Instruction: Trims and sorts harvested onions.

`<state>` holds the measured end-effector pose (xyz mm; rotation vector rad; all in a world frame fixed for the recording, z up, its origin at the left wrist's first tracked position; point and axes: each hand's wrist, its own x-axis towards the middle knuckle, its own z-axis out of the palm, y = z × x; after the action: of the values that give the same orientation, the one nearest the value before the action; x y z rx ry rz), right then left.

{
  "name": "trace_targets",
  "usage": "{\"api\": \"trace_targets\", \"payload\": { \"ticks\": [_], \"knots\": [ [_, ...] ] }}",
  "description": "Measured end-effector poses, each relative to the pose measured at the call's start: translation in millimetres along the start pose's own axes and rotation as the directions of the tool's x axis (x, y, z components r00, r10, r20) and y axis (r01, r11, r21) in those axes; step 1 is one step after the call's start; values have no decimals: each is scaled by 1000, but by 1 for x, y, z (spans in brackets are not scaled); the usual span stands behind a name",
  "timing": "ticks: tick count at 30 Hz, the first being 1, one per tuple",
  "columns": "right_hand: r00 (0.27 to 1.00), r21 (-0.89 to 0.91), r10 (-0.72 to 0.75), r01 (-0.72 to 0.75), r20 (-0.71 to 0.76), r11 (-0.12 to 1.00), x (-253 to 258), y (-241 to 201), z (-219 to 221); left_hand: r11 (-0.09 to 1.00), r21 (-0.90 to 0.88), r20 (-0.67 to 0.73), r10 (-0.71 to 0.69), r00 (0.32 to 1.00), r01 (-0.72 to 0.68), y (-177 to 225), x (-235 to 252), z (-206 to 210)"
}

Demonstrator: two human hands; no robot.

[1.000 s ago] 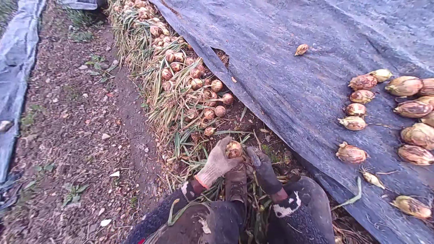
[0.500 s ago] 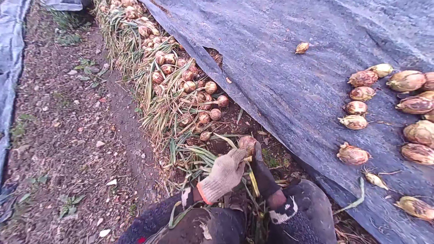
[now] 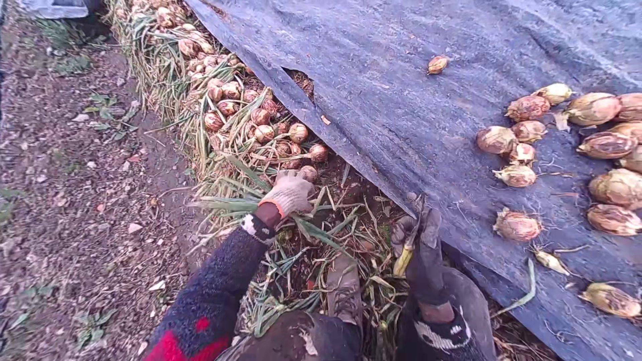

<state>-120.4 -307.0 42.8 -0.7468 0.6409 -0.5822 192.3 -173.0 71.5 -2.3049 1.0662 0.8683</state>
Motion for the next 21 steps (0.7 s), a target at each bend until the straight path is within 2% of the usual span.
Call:
{"api": "trace_targets", "payload": {
  "ticks": [2, 4, 5, 6, 8, 10, 14, 17, 19, 21],
  "knots": [
    [986, -269, 169, -166, -13, 949, 3, 24, -1, 992, -121, -173, 11, 985, -32, -4, 31, -2],
    [964, -509, 266, -228, 1, 830, 8, 37, 1, 955, -297, -388, -105, 916, -16, -8, 72, 3],
    [955, -587, 297, -245, -8, 772, 10, 40, 4, 941, -339, -432, -164, 887, 9, -10, 92, 8],
    [945, -629, 326, -267, -22, 730, 12, 42, 7, 938, -344, -439, -201, 876, 43, -11, 108, 15],
    [948, -637, 315, -263, -33, 725, 16, 48, 9, 938, -338, -451, -237, 861, 81, -10, 125, 24],
    [961, -630, 273, -233, -34, 741, 20, 53, 8, 918, -396, -449, -219, 867, 27, -7, 120, 26],
    [987, -649, 160, -135, -21, 749, 22, 59, 9, 812, -547, -515, -134, 846, -204, 1, 48, 36],
    [984, -529, 148, -74, 99, 846, 12, 61, 19, 641, -683, -518, -89, 851, -349, 17, -31, 48],
    [971, -444, 158, -64, 179, 894, 1, 62, 28, 552, -746, -459, -21, 888, -372, 37, -80, 57],
    [957, -371, 173, -77, 233, 926, -13, 59, 37, 494, -802, -367, 35, 929, -335, 62, -120, 64]
  ]
}}
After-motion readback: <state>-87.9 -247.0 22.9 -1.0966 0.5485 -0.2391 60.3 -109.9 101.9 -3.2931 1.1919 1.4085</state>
